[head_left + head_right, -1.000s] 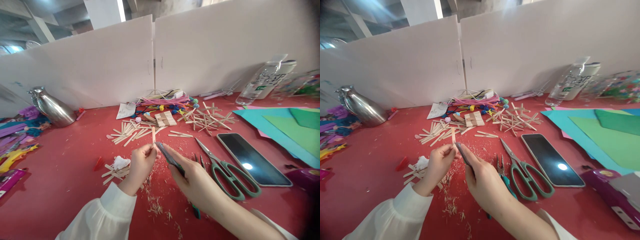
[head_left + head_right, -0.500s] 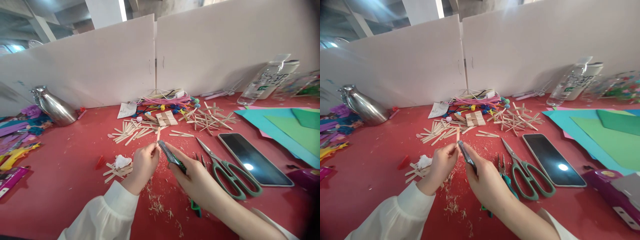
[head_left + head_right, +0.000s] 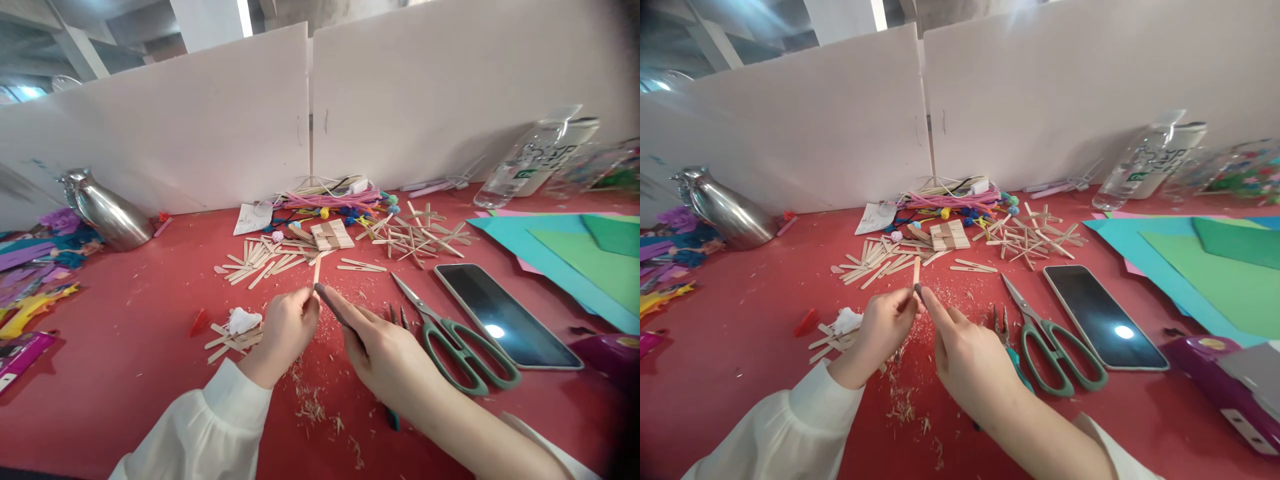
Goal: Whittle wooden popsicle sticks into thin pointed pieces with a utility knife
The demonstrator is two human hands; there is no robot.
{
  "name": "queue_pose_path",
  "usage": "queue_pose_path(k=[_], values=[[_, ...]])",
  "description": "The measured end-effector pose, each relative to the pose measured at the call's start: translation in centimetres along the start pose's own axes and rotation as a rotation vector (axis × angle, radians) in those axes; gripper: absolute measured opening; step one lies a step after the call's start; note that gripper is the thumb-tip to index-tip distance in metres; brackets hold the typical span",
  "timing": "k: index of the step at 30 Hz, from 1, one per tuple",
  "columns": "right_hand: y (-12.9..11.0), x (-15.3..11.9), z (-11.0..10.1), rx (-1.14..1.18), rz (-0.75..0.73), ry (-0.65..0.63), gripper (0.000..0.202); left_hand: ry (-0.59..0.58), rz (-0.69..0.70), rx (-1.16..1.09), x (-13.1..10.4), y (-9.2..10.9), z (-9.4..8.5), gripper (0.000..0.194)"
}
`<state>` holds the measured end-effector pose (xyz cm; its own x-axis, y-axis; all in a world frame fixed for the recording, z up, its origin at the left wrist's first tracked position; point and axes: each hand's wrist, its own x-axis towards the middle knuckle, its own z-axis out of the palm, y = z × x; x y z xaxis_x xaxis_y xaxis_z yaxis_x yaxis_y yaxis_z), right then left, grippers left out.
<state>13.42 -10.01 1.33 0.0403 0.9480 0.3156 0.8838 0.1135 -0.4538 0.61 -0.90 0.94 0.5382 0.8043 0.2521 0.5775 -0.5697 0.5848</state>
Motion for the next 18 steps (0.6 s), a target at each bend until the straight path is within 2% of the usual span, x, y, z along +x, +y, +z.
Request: queue_pose_path(k=[5,9,14,18], values=[[0.2,0.2,-1.0,0.013,0.042,-0.096,0.057,-0.015,0.018,0.048,0.2,-0.2,-0.2,0.033],[0.5,0.0,-0.4,-0.141,-0.025,-0.037,0.056,-0.059,-0.036,-0.043,0.3,-0.4,-0.3,0.032],[0.4,-0.3,0.0,-0.318,-0.09,-0.022,0.058,-0.114,-0.096,-0.193,0.2,-0.3,-0.2,0.034],[0.4,-0.1,-0.7,-0.177,-0.037,-0.053,0.057,-0.113,-0.087,-0.206,0.4,-0.3,-0.4,0.034]])
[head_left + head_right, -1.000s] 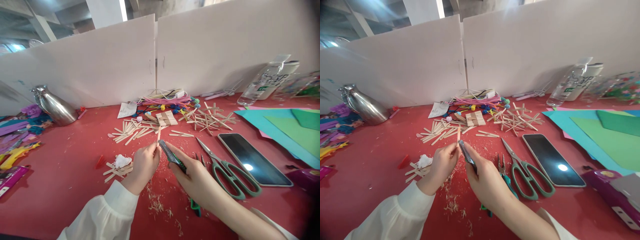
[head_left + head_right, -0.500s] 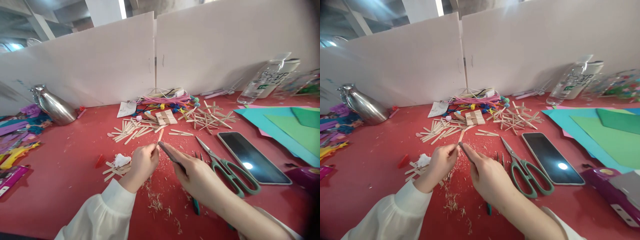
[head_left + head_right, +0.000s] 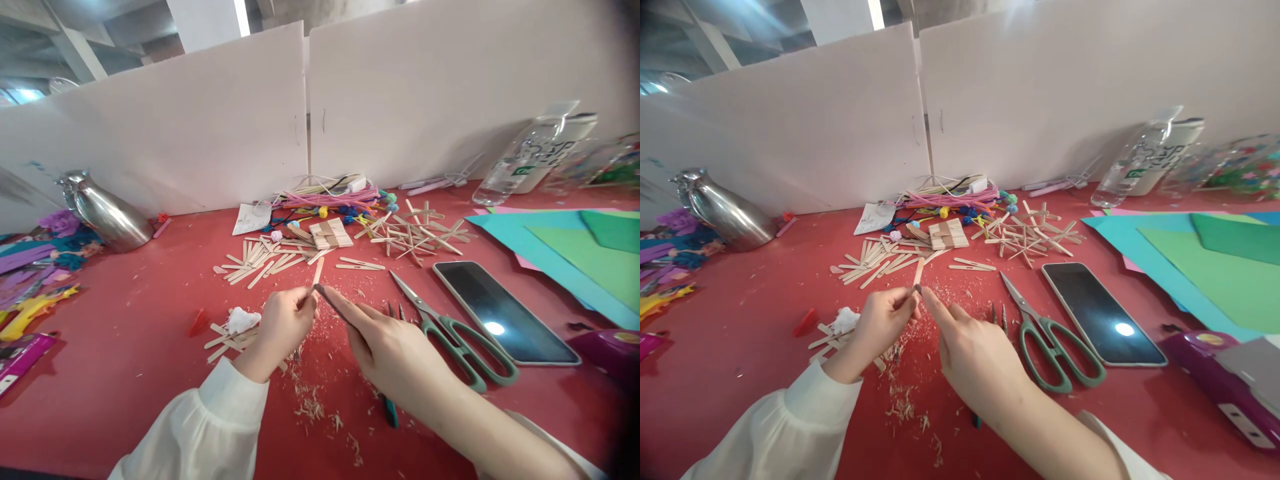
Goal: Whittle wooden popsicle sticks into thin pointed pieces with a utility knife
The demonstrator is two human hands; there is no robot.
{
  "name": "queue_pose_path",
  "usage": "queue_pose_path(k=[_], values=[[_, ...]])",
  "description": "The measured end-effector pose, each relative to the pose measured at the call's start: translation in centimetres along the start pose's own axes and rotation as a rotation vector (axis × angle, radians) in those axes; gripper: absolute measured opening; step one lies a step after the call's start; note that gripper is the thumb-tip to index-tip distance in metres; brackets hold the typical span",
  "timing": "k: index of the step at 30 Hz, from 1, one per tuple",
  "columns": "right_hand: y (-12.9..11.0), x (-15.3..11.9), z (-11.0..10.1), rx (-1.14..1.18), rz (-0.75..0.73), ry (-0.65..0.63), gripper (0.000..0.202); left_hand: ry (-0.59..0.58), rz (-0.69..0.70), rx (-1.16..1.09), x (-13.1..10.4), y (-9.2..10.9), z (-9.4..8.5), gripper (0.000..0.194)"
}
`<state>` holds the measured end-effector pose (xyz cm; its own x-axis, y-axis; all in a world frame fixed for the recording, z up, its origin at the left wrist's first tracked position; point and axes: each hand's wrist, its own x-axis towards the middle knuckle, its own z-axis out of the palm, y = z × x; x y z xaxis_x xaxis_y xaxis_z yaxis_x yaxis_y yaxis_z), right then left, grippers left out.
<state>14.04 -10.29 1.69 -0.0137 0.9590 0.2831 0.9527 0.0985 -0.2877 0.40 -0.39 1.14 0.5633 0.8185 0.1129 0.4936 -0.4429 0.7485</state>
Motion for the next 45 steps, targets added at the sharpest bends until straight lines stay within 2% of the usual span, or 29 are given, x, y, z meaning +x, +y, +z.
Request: queue_pose_path(k=[3,6,9,14,18,24,31,37,42,45], values=[[0.2,0.3,-0.7,0.199,0.075,-0.048,0.056,0.023,-0.017,-0.027,0.3,-0.5,-0.4,0.033],[0.3,0.5,-1.3,0.316,0.11,-0.033,0.054,0.048,-0.066,-0.157,0.7,-1.2,-0.7,0.028],[0.1,0.5,-1.3,0.371,0.098,-0.021,0.053,0.045,-0.081,-0.22,0.7,-1.4,-0.6,0.029],[-0.3,0.3,-1.0,0.399,0.109,-0.053,0.054,0.023,-0.07,-0.268,0.1,-0.6,-0.2,0.033],[-0.4,0.2,-0.7,0.445,0.13,-0.071,0.054,0.035,-0.05,-0.228,-0.1,-0.2,-0.1,0.035],[-0.4,0.3,-0.5,0.507,0.147,-0.09,0.054,0.057,0.013,-0.096,0.0,-0.7,0.1,0.036],[-0.2,0.1,-0.2,0.628,0.225,-0.135,0.054,0.078,0.062,-0.005,-0.2,-0.7,0.0,0.037],[-0.4,0.3,-0.3,0.584,0.213,-0.136,0.054,0.082,0.063,0.03,0.0,-0.6,-0.1,0.036],[-0.5,0.0,0.5,0.296,0.106,-0.026,0.057,0.093,0.065,0.115,-0.1,-0.4,-0.1,0.038],[-0.5,-0.1,0.8,0.228,0.084,0.009,0.059,0.093,0.074,0.121,-0.2,-0.5,-0.1,0.04]])
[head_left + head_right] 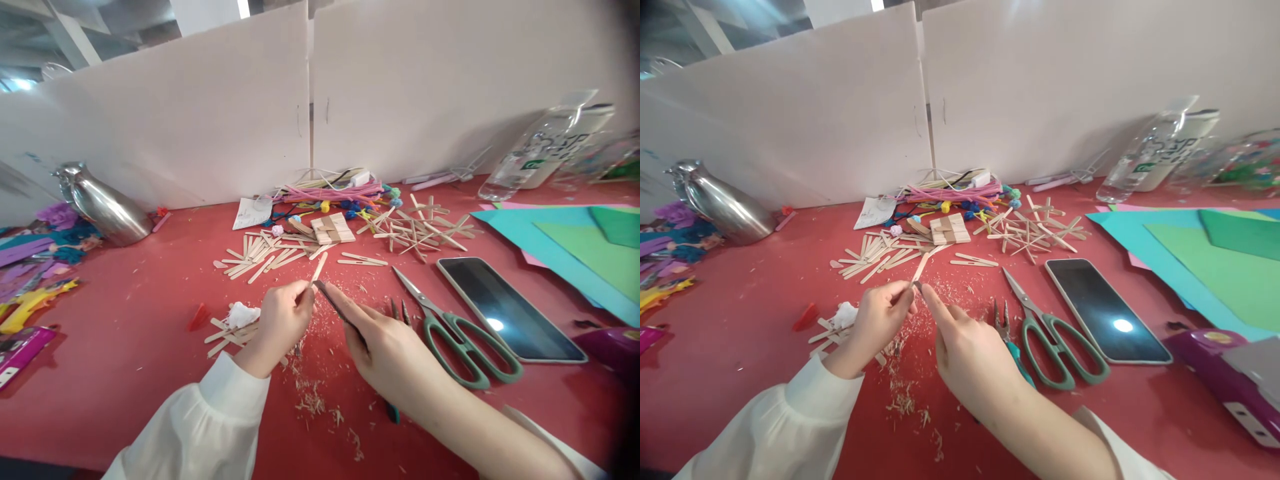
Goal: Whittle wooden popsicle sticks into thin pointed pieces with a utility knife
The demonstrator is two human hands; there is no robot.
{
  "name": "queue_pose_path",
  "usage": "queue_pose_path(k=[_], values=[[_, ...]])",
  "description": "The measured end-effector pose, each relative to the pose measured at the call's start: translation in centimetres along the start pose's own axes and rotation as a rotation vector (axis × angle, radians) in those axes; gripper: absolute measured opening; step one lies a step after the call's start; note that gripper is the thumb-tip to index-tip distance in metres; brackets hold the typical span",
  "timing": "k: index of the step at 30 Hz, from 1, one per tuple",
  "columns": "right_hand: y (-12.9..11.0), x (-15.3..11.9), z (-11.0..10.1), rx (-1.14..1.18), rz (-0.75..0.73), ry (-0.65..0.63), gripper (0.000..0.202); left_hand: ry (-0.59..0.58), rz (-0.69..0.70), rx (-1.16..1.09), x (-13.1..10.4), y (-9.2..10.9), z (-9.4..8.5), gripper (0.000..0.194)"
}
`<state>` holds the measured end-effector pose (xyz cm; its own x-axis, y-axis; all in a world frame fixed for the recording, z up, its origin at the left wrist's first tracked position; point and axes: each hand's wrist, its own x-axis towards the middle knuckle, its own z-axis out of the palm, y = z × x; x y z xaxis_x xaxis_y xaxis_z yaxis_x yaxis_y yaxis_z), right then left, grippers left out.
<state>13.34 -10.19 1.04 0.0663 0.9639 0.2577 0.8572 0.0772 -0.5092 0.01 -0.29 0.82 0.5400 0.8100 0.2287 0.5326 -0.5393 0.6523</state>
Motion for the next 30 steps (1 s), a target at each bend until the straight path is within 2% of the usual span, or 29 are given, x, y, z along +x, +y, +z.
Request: queue_pose_path(k=[3,6,9,20,30], values=[[0.0,0.2,-0.5,0.188,0.1,-0.088,0.058,-0.002,0.025,-0.008,0.0,-0.1,0.0,0.041],[-0.1,0.7,-1.3,0.544,0.316,-0.236,0.059,-0.01,0.051,0.019,0.2,-0.3,-0.1,0.04],[-0.2,1.0,-1.5,0.713,0.413,-0.268,0.06,-0.02,0.048,0.03,0.3,-0.4,-0.2,0.038],[-0.4,0.5,-1.2,0.615,0.319,-0.219,0.056,-0.002,0.019,0.019,0.3,-0.3,-0.3,0.035],[-0.2,0.5,-1.2,0.561,0.308,-0.196,0.053,0.004,0.023,-0.011,0.3,-0.2,-0.2,0.04]])
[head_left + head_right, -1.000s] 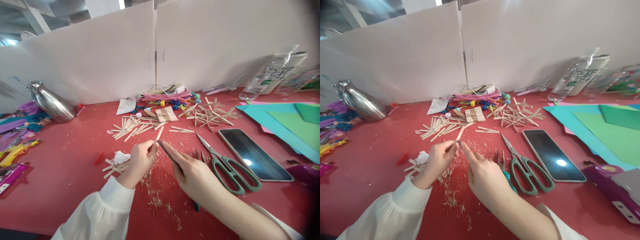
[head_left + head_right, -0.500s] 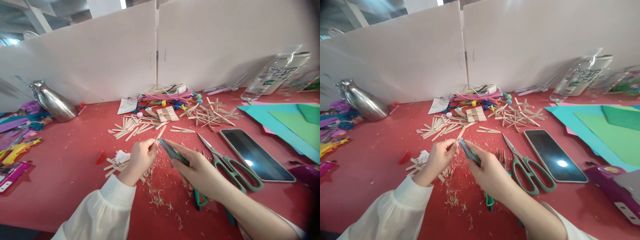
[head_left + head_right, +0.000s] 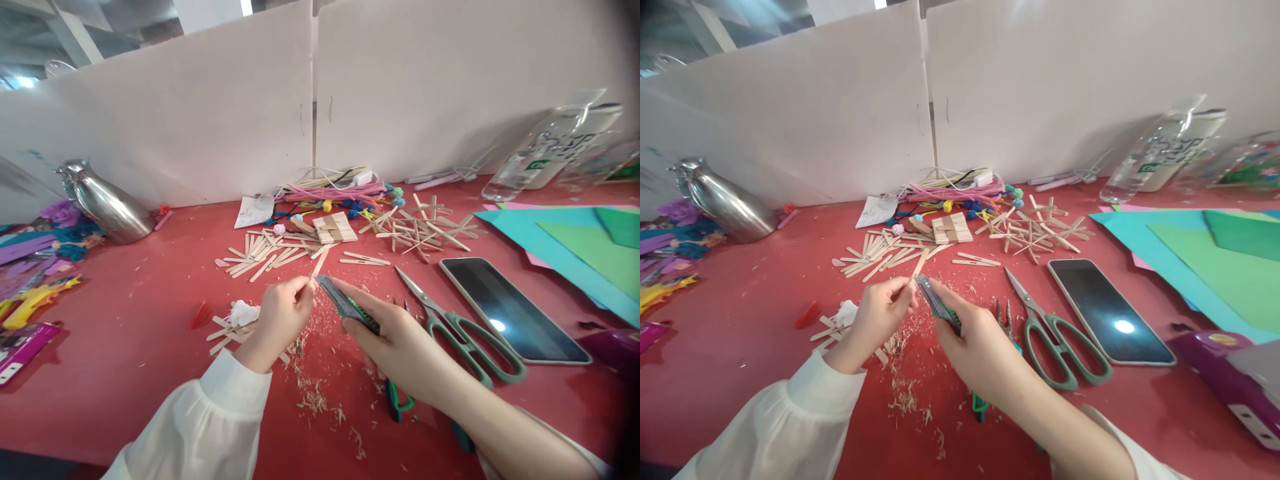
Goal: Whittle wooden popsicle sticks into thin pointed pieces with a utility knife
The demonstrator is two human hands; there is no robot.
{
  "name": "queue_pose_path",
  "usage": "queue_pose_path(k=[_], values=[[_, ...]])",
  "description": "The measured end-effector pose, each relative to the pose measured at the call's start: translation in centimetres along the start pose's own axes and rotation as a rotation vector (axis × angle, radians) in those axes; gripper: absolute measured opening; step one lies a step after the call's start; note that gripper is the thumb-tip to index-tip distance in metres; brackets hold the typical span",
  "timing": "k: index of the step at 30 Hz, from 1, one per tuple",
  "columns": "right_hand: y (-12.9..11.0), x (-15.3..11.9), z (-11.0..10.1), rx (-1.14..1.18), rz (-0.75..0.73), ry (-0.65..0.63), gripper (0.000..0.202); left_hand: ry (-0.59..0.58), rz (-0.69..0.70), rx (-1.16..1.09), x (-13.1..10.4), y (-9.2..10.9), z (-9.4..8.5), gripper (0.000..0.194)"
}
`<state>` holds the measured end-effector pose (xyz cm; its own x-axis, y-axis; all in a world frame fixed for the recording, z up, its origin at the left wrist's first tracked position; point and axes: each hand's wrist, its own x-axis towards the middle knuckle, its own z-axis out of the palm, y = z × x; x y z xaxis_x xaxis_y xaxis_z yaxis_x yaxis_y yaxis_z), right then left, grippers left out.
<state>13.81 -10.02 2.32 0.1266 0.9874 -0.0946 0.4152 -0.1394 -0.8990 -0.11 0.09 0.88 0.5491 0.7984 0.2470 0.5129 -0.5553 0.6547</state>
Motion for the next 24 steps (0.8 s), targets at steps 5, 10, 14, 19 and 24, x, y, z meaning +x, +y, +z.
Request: queue_pose_path(k=[5,10,14,19,24], values=[[0.18,0.07,0.12,-0.015,-0.026,0.006,0.052,-0.009,0.019,-0.002,0.04,-0.22,0.13,0.04],[0.19,0.0,0.18,-0.025,-0.039,0.006,0.052,-0.008,0.005,0.032,0.04,-0.01,0.01,0.039],[0.22,-0.02,0.15,-0.021,-0.035,0.001,0.052,-0.008,0.013,0.03,0.03,0.11,-0.02,0.039],[0.22,-0.06,0.17,-0.158,-0.092,0.02,0.054,-0.006,0.018,0.054,-0.03,-0.1,0.18,0.038],[0.53,-0.04,0.66,-0.502,-0.251,0.123,0.056,-0.02,-0.004,0.093,-0.17,-0.31,0.54,0.038]])
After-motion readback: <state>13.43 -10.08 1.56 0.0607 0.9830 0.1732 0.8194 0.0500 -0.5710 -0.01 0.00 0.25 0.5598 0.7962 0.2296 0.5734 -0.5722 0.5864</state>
